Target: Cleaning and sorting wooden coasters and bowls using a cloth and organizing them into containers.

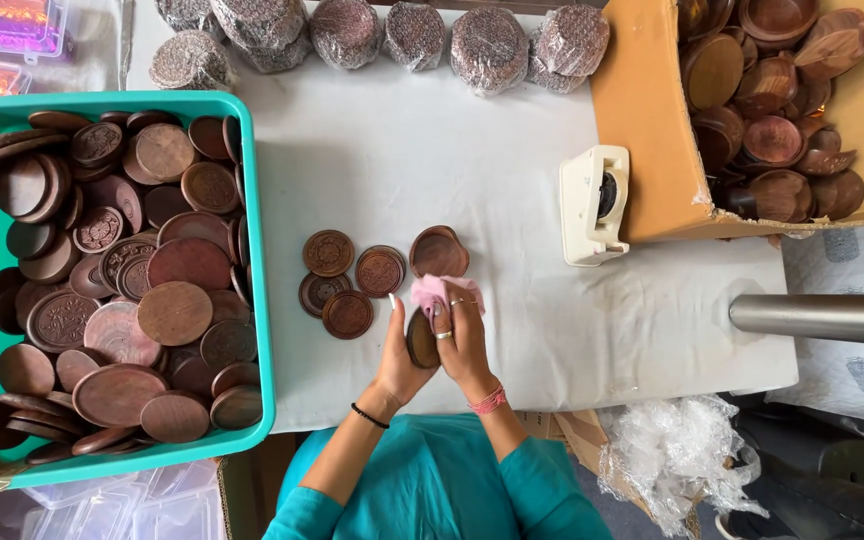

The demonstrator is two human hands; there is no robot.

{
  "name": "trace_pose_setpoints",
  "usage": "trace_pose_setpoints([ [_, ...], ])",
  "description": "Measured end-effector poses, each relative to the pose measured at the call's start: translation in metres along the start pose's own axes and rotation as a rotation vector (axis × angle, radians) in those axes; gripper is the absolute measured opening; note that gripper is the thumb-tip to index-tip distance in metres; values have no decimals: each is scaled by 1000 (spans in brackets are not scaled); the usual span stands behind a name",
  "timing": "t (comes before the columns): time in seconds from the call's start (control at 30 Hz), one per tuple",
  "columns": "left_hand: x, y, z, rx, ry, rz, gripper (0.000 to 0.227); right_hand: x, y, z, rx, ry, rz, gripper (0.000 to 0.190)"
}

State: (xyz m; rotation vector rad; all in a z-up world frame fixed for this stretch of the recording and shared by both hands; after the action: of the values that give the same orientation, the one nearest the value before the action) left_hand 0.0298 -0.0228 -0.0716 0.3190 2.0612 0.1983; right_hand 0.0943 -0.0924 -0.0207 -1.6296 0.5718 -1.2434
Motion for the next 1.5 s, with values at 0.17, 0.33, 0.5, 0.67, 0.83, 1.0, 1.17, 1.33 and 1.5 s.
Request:
trace_pose_setpoints([
  [0.17, 45, -2, 19, -60, 151, -10, 86, 3, 13, -19, 6, 52, 86, 33],
  [0.33, 25, 1, 10, -49, 220, -3, 79, -3, 4, -34, -136, 20, 228, 37],
  [0.5, -13, 5, 0, -77, 58, 66, 78, -6, -47, -24, 42, -275, 256, 52],
  [0.67, -15, 17, -1, -26, 45, -70, 77, -12, -16, -14, 7, -202, 242, 56],
  [0.83, 34, 10, 25, -180, -372, -325, 62, -22, -46, -33, 108, -283, 63, 54],
  [1.0, 4, 8, 13, -194, 59, -100, 62, -24, -26, -2, 11, -286, 159, 54],
  [1.17, -22, 48, 6, -184, 16, -109, 70, -13, -49, -2, 143, -181, 13, 56],
  [1.33, -44, 54, -1, -161, -51, -56, 66, -22, -59, -17, 223, -175, -38, 58],
  [1.5, 32, 12, 17, -77, 141, 6, 37, -13, -31, -12, 12, -150, -443, 59],
])
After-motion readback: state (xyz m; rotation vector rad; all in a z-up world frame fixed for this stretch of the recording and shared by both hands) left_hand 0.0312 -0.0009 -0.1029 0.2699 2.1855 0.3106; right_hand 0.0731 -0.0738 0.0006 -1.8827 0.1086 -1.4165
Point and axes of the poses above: each hand's wrist, its own z-axis towards the middle knuckle, its own x-axis out of the back of the hand, y = z × x, the point moved 6 cm from there along z, towards the middle knuckle, and after that the axes turned 8 degrees about -x, right-handed, at the moved point
